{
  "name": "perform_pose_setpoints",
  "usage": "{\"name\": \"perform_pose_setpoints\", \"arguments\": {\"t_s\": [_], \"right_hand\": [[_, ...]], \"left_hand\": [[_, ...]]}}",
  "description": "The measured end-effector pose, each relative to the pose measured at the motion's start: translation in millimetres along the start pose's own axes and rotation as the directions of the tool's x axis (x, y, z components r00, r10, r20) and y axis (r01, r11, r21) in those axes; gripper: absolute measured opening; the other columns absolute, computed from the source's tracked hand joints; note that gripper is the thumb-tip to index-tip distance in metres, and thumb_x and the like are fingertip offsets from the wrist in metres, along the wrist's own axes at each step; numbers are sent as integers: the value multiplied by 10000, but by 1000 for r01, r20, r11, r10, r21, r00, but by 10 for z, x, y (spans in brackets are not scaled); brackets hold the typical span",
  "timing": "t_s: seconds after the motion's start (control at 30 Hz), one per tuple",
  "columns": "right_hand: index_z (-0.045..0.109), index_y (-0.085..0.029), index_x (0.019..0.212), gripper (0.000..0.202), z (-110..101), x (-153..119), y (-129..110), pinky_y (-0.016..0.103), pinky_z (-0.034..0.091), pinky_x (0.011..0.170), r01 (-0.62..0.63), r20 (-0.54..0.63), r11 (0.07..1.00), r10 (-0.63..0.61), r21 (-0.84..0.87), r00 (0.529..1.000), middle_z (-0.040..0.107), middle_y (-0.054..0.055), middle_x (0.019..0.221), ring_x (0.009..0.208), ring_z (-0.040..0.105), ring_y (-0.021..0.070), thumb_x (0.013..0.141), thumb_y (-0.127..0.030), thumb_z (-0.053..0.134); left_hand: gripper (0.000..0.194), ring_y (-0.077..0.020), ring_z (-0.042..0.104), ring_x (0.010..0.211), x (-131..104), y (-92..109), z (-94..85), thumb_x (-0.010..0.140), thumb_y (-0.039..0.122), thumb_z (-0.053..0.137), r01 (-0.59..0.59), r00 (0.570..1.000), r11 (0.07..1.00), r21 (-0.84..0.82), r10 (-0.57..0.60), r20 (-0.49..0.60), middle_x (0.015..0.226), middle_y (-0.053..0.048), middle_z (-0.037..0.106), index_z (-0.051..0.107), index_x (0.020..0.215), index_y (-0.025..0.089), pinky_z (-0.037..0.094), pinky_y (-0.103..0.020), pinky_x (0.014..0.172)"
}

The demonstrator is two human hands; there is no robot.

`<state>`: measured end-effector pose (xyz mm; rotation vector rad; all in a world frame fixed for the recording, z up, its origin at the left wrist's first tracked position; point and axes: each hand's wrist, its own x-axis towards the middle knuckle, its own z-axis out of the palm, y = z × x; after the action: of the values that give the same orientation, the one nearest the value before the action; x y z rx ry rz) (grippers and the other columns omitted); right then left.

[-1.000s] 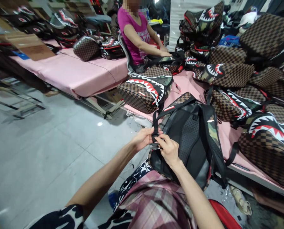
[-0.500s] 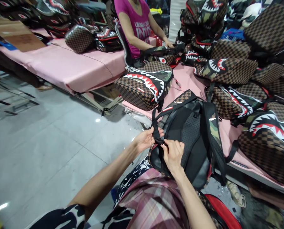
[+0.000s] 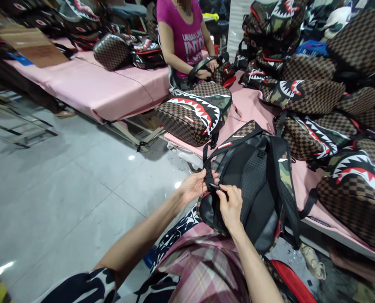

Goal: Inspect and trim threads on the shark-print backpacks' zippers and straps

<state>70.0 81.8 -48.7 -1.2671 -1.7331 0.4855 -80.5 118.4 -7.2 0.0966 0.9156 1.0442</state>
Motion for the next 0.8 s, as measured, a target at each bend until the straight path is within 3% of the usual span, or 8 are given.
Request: {"name": "perform_pose_setpoints", "arguments": {"t_s": [0.1,0.23,0.33,0.43,0.57,0.7,0.8], "right_hand": [[598,-222,926,116,-11,-9,7,289,411,698,-143,57,972,134,187,989,619,24,834,753,557,167,836,-281,556],[594,-223,945,150,-63,32,-48,271,431,686,-207,12,948,211,243,977,592,10,829,751,554,156,806,-278,588],[597,-231,1048,294,-88,99,-87,263,440,685,-80,113,971,55,226,992,550,24,899,803,548,157,758,-243,645],[625,-237,1026,263,-80,168,-74,251,442,675,53,175,973,-94,226,980,521,36,926,833,548,151,778,-159,592],[640,-230,963,260,-83,217,-48,242,446,655,126,156,970,-161,210,975,519,39,927,829,558,144,774,-87,533],[621,-196,801,184,-102,192,-86,215,434,590,173,105,973,-190,155,976,529,27,844,727,556,118,763,-59,504],[592,-186,742,199,-67,127,-97,198,421,549,278,-32,959,-276,57,961,540,15,773,652,548,99,753,-24,478]], "left_hand": [[238,-189,677,762,-43,7,19,912,217,423,-30,1000,999,33,30,1,918,-149,685,611,885,72,541,-303,718],[173,-180,664,765,-174,6,47,829,226,583,-171,983,977,129,161,85,950,-127,683,643,919,91,523,-300,718],[278,-160,643,753,-253,-7,53,693,262,732,-259,960,940,222,226,163,892,-90,685,678,916,104,500,-268,706],[390,-125,611,674,-275,-15,51,604,321,789,-265,957,920,287,216,193,777,-50,671,696,924,119,479,-243,666],[445,-107,590,635,-273,-2,62,551,339,815,-244,959,917,316,178,222,738,-35,659,701,924,124,463,-223,625],[382,-122,608,639,-278,-5,85,576,272,807,-223,960,928,299,156,232,726,-43,656,691,893,95,479,-230,621],[274,-161,645,699,-277,-48,96,661,226,751,-209,971,954,216,176,163,743,-55,656,667,883,91,512,-253,642]]}}
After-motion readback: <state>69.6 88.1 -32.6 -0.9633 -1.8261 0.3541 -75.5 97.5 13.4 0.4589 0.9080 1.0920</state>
